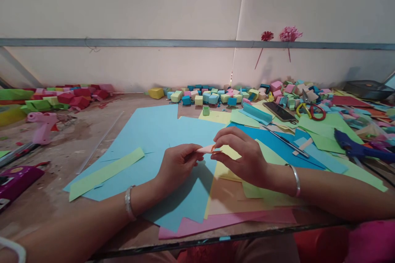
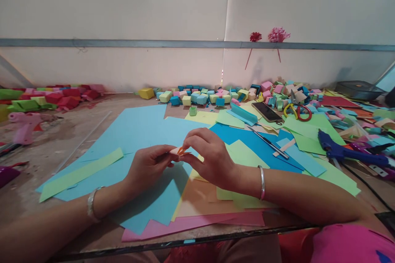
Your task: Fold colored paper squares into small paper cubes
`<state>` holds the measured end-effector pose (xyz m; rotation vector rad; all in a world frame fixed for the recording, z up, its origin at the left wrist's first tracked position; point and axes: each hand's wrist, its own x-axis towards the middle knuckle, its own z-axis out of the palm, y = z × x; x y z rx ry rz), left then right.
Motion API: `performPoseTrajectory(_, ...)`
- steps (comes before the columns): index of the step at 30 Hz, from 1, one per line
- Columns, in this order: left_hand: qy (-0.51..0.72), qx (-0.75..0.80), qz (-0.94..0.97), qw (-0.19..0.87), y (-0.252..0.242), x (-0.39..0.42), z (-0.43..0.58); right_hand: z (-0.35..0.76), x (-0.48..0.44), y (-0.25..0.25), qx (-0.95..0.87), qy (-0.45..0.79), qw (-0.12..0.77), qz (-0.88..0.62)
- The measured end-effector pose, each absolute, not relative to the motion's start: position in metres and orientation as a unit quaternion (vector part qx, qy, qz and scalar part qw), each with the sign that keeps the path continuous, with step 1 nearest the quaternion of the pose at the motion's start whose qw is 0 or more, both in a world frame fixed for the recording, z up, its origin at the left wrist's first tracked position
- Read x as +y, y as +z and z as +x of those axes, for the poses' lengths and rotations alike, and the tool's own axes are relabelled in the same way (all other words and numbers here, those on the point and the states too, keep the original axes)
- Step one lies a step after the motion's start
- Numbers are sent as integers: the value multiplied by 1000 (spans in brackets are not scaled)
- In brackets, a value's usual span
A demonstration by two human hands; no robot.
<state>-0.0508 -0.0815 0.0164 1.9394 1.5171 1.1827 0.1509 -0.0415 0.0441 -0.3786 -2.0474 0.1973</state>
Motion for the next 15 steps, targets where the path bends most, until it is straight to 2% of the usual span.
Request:
performPoseTrajectory(4,395,555,723,114,20,-77,-57,152,-39,46,-855,95,482,-167)
performPoseTrajectory(8,385,556,730,93,20,-73,-63,153,-34,48,-871,119,455,-145)
performPoseTrajectory(15,373,539,753,54,18,-72,-63,154,-29,43,-888,3,446,-113)
